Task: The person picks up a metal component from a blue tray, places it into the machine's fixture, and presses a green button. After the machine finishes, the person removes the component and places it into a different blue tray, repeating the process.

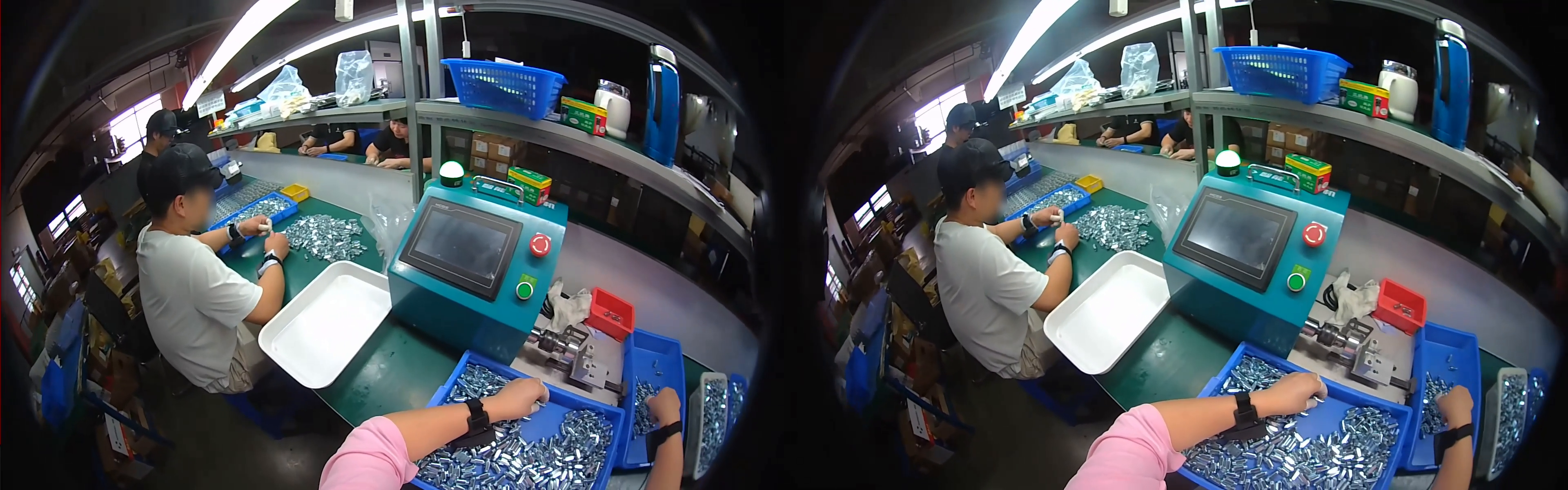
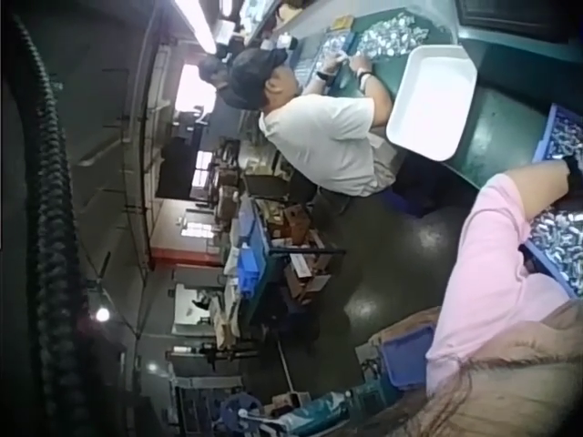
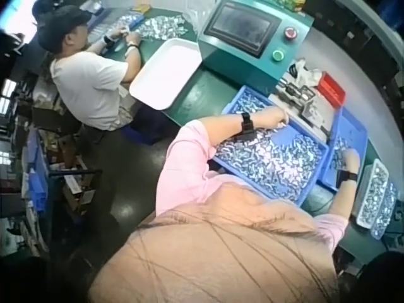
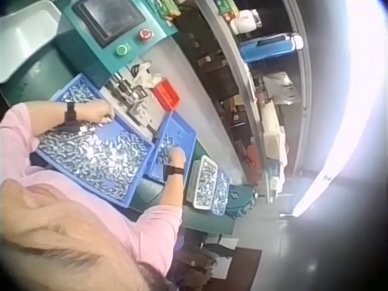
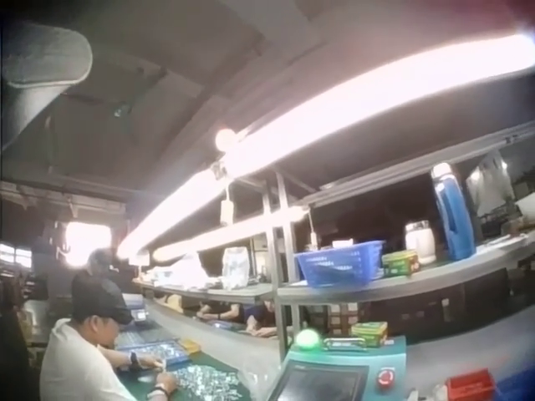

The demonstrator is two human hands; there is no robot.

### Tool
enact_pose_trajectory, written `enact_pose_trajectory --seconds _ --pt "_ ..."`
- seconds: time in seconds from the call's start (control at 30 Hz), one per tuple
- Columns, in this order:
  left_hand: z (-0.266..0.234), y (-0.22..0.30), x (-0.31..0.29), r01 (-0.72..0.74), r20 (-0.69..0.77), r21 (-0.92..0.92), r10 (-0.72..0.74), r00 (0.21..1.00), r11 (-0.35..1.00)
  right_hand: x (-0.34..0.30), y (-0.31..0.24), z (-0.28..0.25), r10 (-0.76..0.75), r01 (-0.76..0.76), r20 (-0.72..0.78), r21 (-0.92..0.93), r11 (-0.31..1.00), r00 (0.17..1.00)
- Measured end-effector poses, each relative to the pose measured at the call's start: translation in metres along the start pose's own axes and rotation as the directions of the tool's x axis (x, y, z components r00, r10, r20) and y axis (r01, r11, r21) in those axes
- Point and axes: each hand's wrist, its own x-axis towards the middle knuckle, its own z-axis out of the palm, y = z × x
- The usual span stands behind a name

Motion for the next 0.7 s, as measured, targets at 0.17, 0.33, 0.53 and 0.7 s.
enact_pose_trajectory --seconds 0.17,0.33,0.53,0.7 --pt "0.000 0.003 0.000 -0.015 0.034 0.013 0.015 0.999 1.000 -0.008 -0.023 -0.033 -0.131 0.151 -0.174 0.108 0.983 0.976" --pt "-0.002 0.004 -0.002 -0.031 0.077 0.073 0.026 0.997 0.997 -0.028 -0.127 -0.127 -0.319 0.205 0.057 0.657 0.725 0.946" --pt "-0.026 0.028 0.016 -0.076 0.082 0.045 0.072 0.994 0.996 -0.024 -0.163 -0.105 -0.261 0.104 -0.019 0.943 0.317 0.965" --pt "-0.075 0.076 0.069 -0.181 -0.061 0.179 0.194 0.979 0.967 -0.013 -0.153 -0.026 -0.092 -0.088 0.108 0.976 0.199 0.990"
